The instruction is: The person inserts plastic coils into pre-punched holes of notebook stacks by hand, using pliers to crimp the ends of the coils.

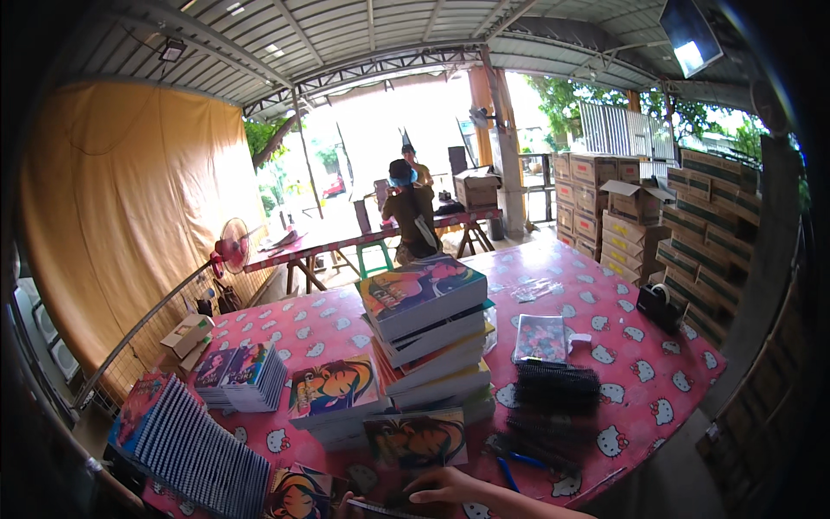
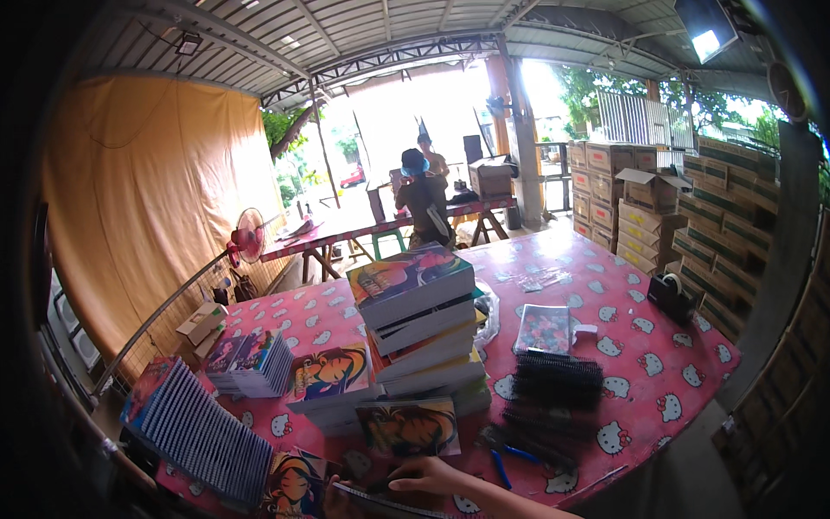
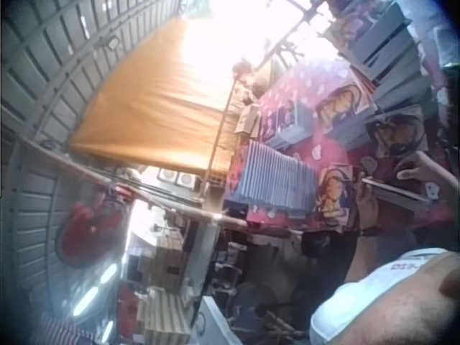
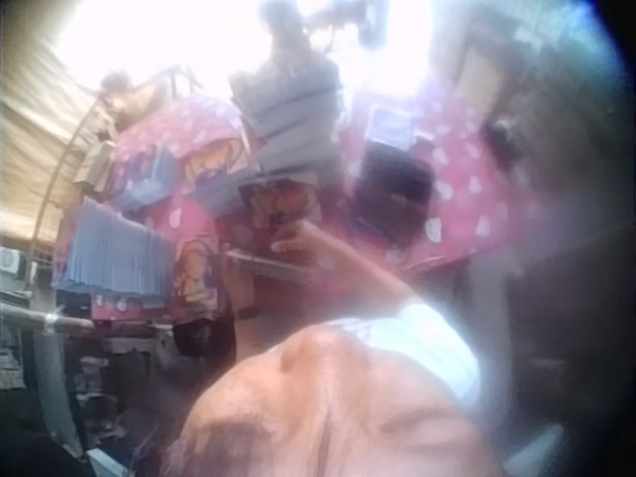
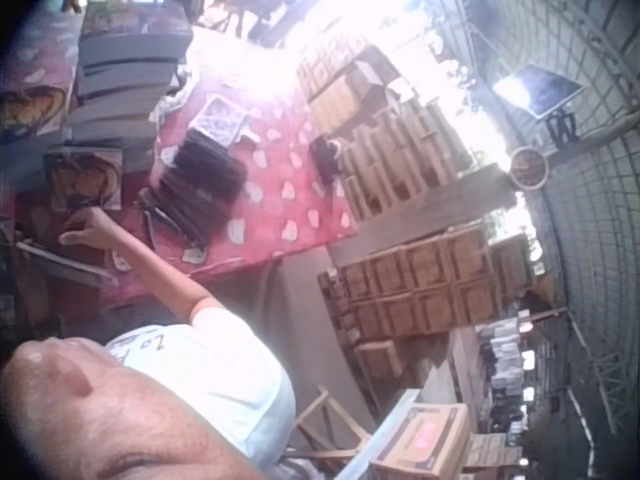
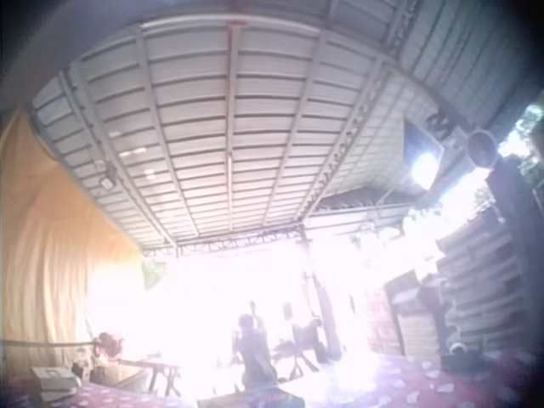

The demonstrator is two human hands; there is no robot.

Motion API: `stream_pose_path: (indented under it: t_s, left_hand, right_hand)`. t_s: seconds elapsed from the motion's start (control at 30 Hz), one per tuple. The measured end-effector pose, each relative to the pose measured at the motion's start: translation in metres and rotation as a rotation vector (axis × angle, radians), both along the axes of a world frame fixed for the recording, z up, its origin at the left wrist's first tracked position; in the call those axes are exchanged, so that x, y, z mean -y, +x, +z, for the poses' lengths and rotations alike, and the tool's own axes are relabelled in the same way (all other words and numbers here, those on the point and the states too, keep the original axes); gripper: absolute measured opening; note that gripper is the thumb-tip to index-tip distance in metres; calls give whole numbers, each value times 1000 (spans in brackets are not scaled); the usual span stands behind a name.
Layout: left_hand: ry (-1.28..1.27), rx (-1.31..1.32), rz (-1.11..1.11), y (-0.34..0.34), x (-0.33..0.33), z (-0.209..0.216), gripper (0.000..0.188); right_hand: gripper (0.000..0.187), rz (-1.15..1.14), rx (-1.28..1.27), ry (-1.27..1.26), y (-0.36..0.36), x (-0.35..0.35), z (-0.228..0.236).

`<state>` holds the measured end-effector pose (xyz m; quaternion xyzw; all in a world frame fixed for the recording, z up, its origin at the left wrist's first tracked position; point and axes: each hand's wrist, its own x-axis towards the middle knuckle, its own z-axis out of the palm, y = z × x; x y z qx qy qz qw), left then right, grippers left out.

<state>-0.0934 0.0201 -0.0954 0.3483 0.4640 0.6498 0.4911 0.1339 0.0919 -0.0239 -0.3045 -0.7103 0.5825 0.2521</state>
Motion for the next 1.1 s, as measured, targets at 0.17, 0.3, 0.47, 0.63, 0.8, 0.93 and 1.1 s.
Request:
stream_pose_path:
  t_s: [0.17,0.3,0.47,0.63,0.8,0.93,1.1]
  left_hand:
    - [67,-469,-9,5,2,7,52]
    - [166,-816,6,0,0,6,48]
    - [62,206,-98,-13,-1,-10,42]
    - [-69,311,-80,-2,-10,-6,41]
    - [47,9,-53,-7,-18,-16,39]
    - [153,160,-104,9,-1,33,35]
    - [226,-70,-230,-22,-35,-10,17]
  right_hand:
    - [51,-21,37,29,-2,5,4]
    - [51,15,-103,16,-9,5,-4]
    - [48,-30,2,33,-10,-3,3]
    - [44,-30,-7,0,-18,8,12]
    - [44,-47,-175,50,-21,4,0]
    - [46,-204,65,58,-12,1,-33]
    - [48,-365,424,839,26,12,-62]
